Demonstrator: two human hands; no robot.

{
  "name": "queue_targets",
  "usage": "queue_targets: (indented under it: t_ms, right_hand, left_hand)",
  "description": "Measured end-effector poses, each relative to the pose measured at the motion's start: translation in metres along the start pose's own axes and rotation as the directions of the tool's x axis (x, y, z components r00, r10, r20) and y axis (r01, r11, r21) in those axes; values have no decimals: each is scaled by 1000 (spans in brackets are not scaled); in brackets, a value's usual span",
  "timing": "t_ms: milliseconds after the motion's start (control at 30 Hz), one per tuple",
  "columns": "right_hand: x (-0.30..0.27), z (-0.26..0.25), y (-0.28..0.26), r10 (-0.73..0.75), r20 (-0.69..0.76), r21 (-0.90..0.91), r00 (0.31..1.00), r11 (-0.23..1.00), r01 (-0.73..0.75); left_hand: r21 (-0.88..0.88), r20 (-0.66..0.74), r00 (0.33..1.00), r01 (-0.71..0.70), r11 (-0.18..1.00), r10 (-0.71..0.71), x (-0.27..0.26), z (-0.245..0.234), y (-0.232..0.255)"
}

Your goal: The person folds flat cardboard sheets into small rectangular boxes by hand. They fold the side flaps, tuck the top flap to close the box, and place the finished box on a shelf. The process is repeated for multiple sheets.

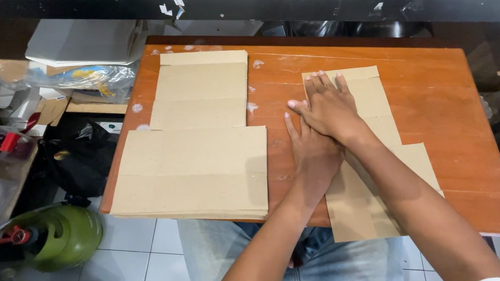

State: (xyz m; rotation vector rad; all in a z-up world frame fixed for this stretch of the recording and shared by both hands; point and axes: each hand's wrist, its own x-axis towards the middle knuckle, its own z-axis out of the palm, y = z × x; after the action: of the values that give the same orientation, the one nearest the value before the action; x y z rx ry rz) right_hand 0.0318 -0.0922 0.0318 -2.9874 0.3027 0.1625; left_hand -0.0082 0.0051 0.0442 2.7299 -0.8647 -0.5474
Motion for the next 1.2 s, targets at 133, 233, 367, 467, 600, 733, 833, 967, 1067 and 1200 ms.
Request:
queue_targets:
  t_ms: [133, 233, 367, 467, 600, 733, 833, 967, 1067, 1200]
  right_hand:
    - [9, -3, -2, 10, 14, 18, 1000, 1000, -10]
    - [15, -3, 0, 69, 21, 56, 997, 996, -70]
    - [4, -22, 20, 74, 103, 141, 992, 986, -88]
    - [-12, -25, 60, 178, -1, 202, 984, 964, -174]
    - [-28, 1, 111, 395, -110, 228, 912, 903, -364]
    - [-32, 10, 111, 388, -193, 348, 901, 886, -306]
    - [-25, 23, 118, 337, -316, 381, 887, 901, -207]
    - [-24, 25, 121, 299, -382, 452, 874, 886, -106]
    - [-21, 25, 123, 264, -413, 461, 871, 886, -50]
    - [-26, 15, 111, 199, -366, 440, 909, 898, -20]
  left_hand:
    - [13, -70, 998, -3, 1000, 4, 11, 18, -4]
    - [-31, -135, 991, -15, 999, 11, 12, 24, -3]
    - [66, -194, 981, -7, 998, 19, 4, 24, -5]
    - [100, -195, 980, -21, 995, 41, 5, 20, -3]
    - [104, -63, 998, -9, 995, 16, 8, 16, 1]
    - [6, 16, 1000, -19, 1000, 19, 29, -1, -5]
    - [-325, -85, 989, -140, 935, 119, 41, -19, -12]
    - [-512, -331, 932, -311, 801, 150, 69, -25, -19]
    - [-493, -379, 902, -387, 779, 209, 98, -9, -20]
    - [-228, -351, 896, -362, 904, 271, 104, -2, -4]
